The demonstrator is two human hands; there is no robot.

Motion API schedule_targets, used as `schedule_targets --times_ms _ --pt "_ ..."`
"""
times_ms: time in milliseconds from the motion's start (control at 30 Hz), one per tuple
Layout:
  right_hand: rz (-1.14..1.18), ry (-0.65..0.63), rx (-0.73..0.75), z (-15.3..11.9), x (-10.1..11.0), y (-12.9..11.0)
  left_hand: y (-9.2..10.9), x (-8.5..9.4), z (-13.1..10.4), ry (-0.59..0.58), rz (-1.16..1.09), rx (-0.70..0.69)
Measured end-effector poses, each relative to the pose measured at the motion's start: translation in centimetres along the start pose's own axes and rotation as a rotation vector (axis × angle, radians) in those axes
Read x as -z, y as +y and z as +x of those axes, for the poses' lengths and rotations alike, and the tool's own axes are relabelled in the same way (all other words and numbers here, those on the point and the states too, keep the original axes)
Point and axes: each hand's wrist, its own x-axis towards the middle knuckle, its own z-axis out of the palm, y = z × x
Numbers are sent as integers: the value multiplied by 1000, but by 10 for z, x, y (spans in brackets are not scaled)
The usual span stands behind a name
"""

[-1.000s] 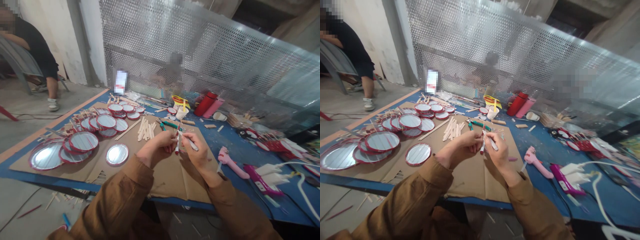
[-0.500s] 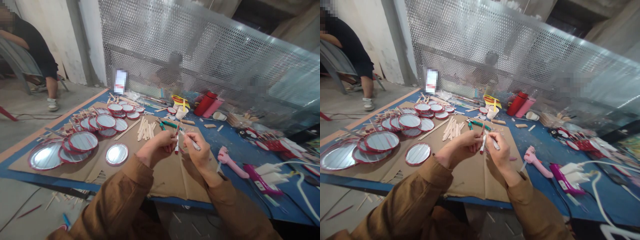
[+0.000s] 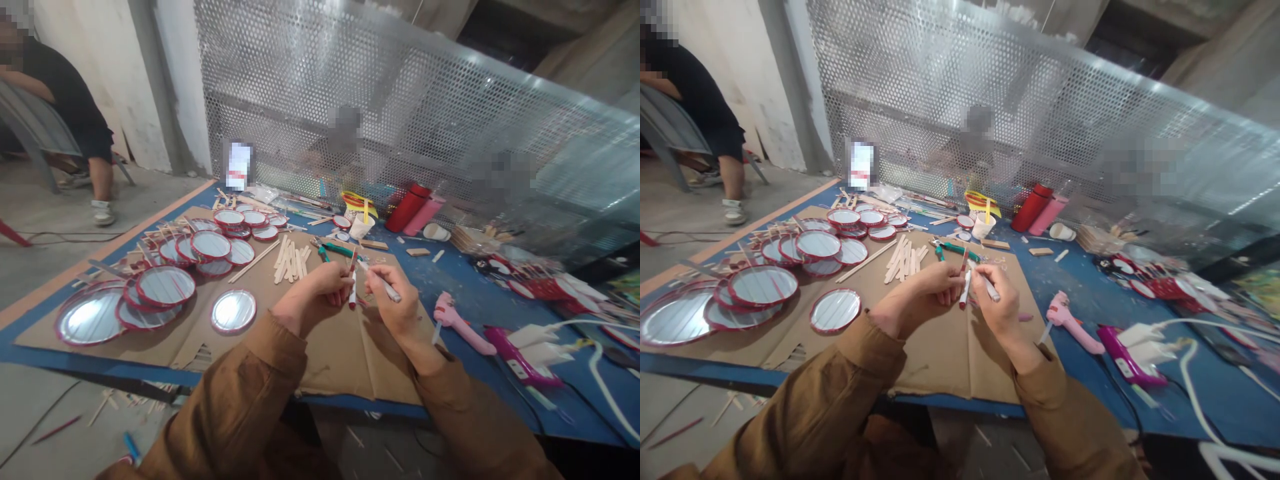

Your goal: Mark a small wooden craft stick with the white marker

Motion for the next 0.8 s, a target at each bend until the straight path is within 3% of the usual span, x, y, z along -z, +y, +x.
schedule_targets --times_ms 167,400,600,800 --pt "-1 -8 1 0 -1 0 3 2 0 -70 -3 54" --pt "21 -54 -3 0 -3 2 10 4 -4 -66 -2 74" --pt "-7 38 -27 0 -2 1 5 4 1 -74 35 75" --pt "4 -40 5 -1 -3 1 3 3 0 -63 17 49"
